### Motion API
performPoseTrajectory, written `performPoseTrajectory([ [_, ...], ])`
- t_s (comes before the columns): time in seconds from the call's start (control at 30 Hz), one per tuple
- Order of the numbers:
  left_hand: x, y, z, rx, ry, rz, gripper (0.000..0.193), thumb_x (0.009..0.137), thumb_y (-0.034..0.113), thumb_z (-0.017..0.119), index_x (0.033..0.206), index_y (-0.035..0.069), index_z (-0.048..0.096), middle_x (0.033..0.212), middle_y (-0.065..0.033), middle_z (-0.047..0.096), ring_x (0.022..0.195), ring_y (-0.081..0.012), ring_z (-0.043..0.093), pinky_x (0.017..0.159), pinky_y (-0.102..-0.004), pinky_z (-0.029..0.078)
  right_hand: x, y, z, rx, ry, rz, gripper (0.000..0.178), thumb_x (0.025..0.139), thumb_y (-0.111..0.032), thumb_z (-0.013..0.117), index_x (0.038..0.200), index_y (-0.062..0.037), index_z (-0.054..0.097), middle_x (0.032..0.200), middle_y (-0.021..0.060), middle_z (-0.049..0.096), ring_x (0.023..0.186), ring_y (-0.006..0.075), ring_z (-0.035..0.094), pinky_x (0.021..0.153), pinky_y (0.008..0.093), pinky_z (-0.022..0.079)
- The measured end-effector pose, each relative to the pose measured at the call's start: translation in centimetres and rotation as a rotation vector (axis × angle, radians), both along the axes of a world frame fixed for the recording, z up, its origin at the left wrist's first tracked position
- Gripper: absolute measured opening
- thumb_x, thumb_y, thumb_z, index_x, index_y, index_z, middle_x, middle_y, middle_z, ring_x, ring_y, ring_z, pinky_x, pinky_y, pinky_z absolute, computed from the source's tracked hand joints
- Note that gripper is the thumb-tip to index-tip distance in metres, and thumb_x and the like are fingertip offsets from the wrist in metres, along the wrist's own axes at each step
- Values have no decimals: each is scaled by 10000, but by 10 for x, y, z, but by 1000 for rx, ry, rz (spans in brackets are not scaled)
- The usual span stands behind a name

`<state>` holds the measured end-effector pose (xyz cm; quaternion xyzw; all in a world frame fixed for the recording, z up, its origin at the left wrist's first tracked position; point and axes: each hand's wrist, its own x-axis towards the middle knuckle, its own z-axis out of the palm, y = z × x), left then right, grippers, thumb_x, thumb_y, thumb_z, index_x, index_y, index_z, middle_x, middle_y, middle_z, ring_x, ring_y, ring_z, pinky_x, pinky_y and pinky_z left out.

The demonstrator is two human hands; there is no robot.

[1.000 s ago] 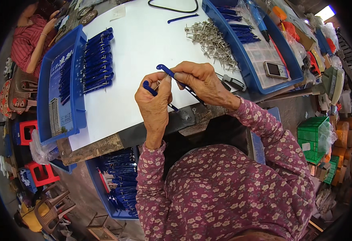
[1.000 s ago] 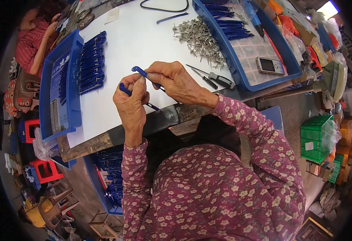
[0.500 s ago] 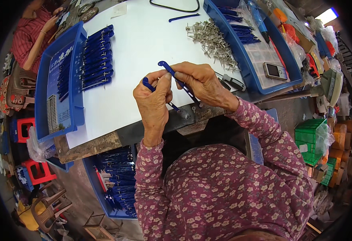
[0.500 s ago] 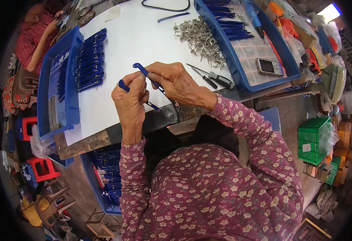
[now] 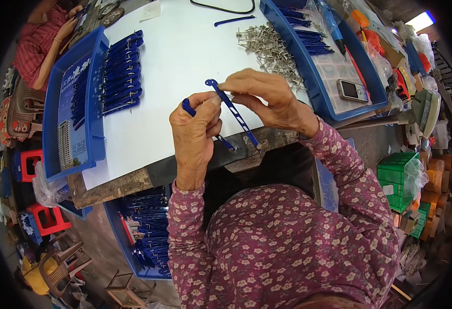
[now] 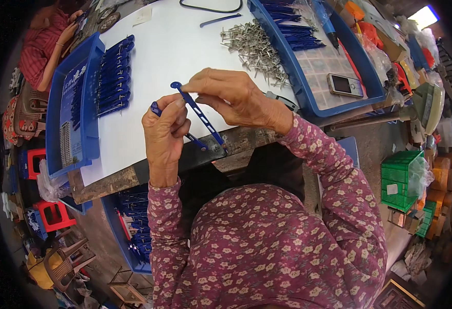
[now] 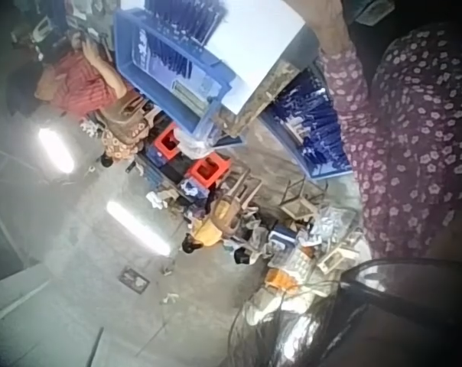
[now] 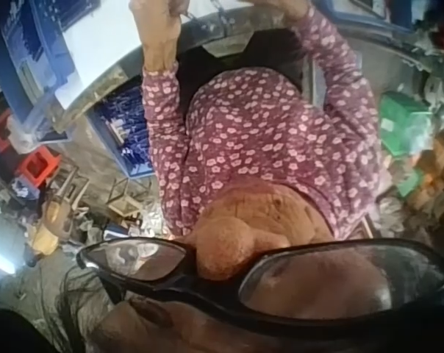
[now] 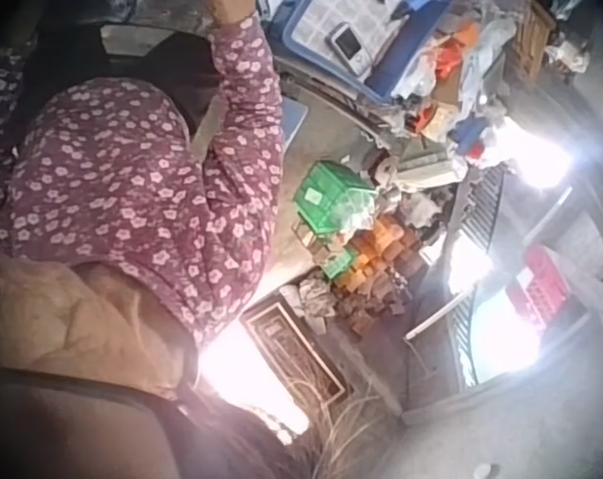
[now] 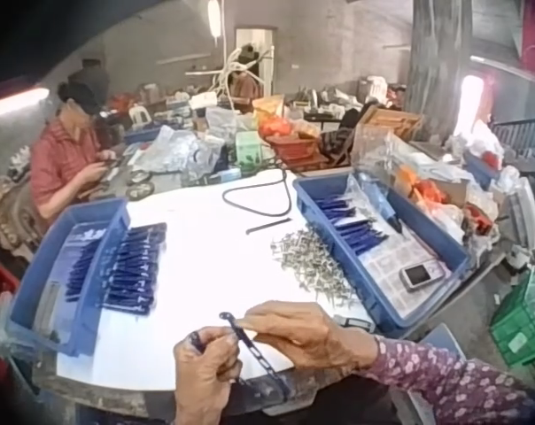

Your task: Assembling small metal components onto blue plastic strips at a manual workstation.

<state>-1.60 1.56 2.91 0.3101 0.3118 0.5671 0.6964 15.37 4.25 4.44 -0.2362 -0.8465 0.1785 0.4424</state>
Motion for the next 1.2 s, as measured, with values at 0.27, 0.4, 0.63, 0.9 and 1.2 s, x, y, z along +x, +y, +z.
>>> performPoseTrajectory([
  [0.27, 5, -2, 3, -9, -39, -82, 17, 801, 20, 567, 799, 5, 573, 595, 38, 446, 480, -28, 329, 398, -169, 219, 10, 2, 2, 209, -124, 3, 320, 710, 51, 630, 1026, 14, 592, 945, 177, 618, 799, 265, 642, 648, 297, 541],
  [0.4, 7, -2, 6, 55, -33, -82, 17, 800, 23, 571, 788, 13, 563, 602, 36, 456, 487, -25, 335, 396, -171, 219, 11, 1, 0, 290, -124, -24, 312, 710, 33, 638, 1018, 21, 591, 930, 176, 622, 793, 274, 643, 654, 306, 541],
  [0.63, 5, -1, 18, 372, 535, 42, 60, 815, 43, 564, 769, 6, 550, 595, 41, 465, 510, -11, 358, 435, -177, 264, 6, 3, 6, 211, -61, -17, 227, 731, 12, 614, 952, -7, 568, 724, 95, 599, 609, 186, 614, 461, 261, 470],
  [0.9, 6, 9, 18, 505, 759, 97, 59, 794, 26, 564, 756, -7, 534, 573, 14, 494, 521, -21, 423, 450, -192, 331, -10, 1, 10, -413, 129, -139, 261, 873, -195, 546, 705, 4, 559, 533, -10, 491, 450, 46, 447, 391, 197, 330],
  [1.2, 7, 23, 8, 507, 698, 141, 72, 792, 35, 573, 748, 5, 527, 553, 15, 491, 503, -27, 424, 446, -191, 335, -20, 10, 13, -778, 205, -185, 363, 887, -284, 520, 606, -56, 538, 442, -50, 392, 348, 2, 334, 308, 168, 228],
])
